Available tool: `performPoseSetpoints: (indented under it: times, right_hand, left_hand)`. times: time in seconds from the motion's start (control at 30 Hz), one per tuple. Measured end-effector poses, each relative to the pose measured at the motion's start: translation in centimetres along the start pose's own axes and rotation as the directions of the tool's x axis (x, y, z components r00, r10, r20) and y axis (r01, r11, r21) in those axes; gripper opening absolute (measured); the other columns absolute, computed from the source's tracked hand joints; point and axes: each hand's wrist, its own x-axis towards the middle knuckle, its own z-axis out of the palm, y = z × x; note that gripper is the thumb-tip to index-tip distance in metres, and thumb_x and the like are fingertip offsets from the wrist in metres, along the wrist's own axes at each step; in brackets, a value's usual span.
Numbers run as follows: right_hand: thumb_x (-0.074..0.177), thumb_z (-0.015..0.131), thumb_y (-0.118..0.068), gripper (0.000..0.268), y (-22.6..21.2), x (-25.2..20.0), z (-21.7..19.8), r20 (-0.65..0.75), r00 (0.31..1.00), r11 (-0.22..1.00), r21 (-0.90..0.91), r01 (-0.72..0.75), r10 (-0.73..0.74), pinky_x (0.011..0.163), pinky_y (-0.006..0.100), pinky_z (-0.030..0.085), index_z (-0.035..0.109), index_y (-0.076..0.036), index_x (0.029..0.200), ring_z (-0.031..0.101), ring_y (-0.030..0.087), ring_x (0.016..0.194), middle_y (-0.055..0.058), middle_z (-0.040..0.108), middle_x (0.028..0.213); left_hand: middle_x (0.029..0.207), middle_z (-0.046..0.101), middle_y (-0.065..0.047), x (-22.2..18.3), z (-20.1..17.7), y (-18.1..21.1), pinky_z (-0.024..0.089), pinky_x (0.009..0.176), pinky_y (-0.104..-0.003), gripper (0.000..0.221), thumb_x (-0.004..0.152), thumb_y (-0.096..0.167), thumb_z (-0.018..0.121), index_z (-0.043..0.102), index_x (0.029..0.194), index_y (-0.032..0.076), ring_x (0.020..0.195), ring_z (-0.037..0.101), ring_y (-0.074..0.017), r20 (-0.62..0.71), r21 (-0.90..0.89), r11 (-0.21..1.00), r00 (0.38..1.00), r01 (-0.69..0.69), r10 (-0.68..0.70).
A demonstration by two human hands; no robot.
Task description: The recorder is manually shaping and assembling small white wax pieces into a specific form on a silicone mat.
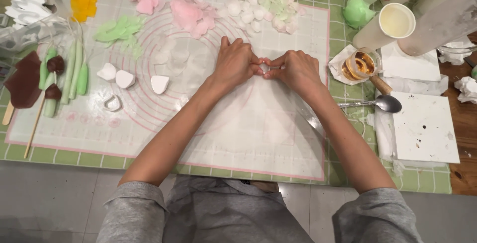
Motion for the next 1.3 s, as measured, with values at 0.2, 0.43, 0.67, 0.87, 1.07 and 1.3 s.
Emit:
performPoseSetpoints:
  times: [0.2,0.43,0.67,0.87,1.07,1.3]
  right_hand:
    - [0.078,0.084,-0.041,0.039,-0.2,-1.4,0.6,-0.064,0.998,1.0,-0.004,0.018,-0.019,0.072,0.041,0.053,0.081,-0.025,0.113,0.073,0.029,0.082,0.011,0.078,0.088]
    - [0.082,0.083,-0.034,0.048,3.1,-0.6,-0.2,0.049,0.985,0.95,0.276,0.148,-0.168,0.07,0.038,0.053,0.073,-0.025,0.129,0.064,0.026,0.071,0.012,0.073,0.077]
    - [0.077,0.086,-0.039,0.047,2.6,-1.5,-0.8,-0.012,0.997,0.995,0.063,0.08,-0.079,0.071,0.04,0.053,0.077,-0.03,0.123,0.069,0.025,0.073,0.008,0.076,0.083]
    - [0.074,0.087,-0.045,0.047,2.9,-0.8,0.0,0.04,0.997,0.997,-0.018,0.069,-0.068,0.075,0.041,0.055,0.077,-0.033,0.118,0.073,0.028,0.083,0.009,0.078,0.091]
    - [0.075,0.085,-0.049,0.048,2.2,-1.4,-0.4,0.03,0.999,0.998,-0.056,0.044,-0.042,0.076,0.042,0.055,0.077,-0.034,0.119,0.073,0.029,0.084,0.009,0.078,0.09]
    - [0.073,0.086,-0.05,0.05,2.5,-1.4,0.0,0.007,0.999,0.998,-0.044,0.042,-0.042,0.074,0.042,0.055,0.077,-0.032,0.118,0.073,0.028,0.085,0.008,0.078,0.092]
  left_hand:
    - [0.079,0.073,-0.007,0.2,1.6,-0.2,0.033,0.087,-0.043,0.029,0.066,0.026,0.09,0.084,0.091,0.013,0.089,0.06,-0.0229,-0.017,0.006,0.997,0.997,0.079,-0.079]
    - [0.083,0.073,-0.007,-0.5,0.1,1.4,0.029,0.088,-0.045,0.046,0.065,0.038,0.091,0.081,0.101,0.011,0.092,0.061,-0.0232,-0.002,-0.06,0.985,0.986,0.165,-0.165]
    - [0.09,0.067,-0.008,-0.8,1.2,2.6,0.033,0.086,-0.044,0.038,0.067,0.036,0.089,0.083,0.095,0.012,0.096,0.057,-0.0255,-0.149,0.056,0.997,0.988,0.049,-0.04]
    - [0.092,0.065,-0.006,-0.8,1.8,2.6,0.033,0.088,-0.043,0.033,0.065,0.03,0.09,0.082,0.092,0.011,0.1,0.055,-0.0239,-0.144,0.053,0.996,0.988,0.071,-0.063]
    - [0.099,0.061,-0.006,-0.8,2.4,2.2,0.033,0.088,-0.043,0.032,0.067,0.024,0.088,0.078,0.091,0.006,0.105,0.052,-0.0245,-0.144,0.063,0.998,0.989,-0.023,0.032]
    - [0.104,0.058,-0.007,-1.2,2.1,2.1,0.032,0.089,-0.043,0.035,0.074,0.022,0.085,0.068,0.101,0.006,0.107,0.05,-0.0255,-0.117,0.038,0.993,0.986,-0.115,0.119]
